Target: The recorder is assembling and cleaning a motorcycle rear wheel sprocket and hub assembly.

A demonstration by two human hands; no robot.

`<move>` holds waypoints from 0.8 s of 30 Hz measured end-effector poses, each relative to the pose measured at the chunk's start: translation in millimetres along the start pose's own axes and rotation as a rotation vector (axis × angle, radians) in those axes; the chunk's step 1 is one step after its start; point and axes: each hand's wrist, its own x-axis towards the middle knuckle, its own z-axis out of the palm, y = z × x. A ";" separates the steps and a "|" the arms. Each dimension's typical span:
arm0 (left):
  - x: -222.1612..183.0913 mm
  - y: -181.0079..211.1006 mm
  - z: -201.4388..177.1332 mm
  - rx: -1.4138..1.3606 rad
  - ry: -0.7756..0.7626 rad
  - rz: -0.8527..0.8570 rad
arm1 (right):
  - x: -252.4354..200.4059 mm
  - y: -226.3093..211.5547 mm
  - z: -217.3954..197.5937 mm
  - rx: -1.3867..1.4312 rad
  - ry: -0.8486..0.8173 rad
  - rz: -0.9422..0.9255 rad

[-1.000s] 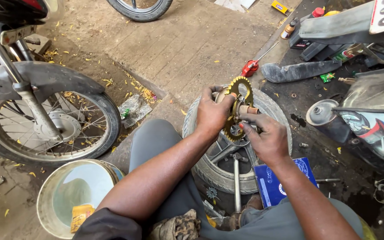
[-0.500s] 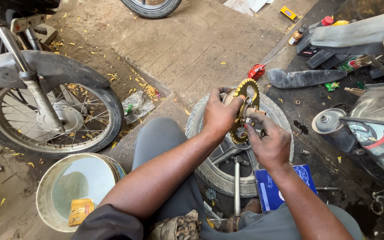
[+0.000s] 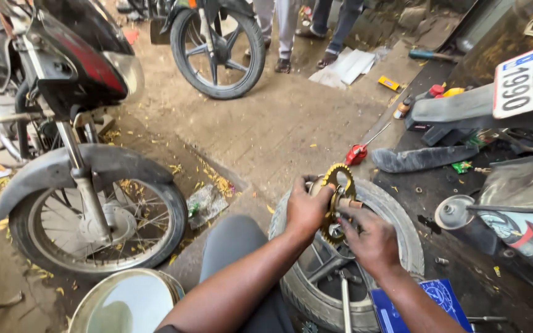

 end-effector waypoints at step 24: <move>-3.5 -8.1 16.8 0.077 -0.009 -0.044 | -1.0 1.1 0.8 -0.176 -0.146 0.323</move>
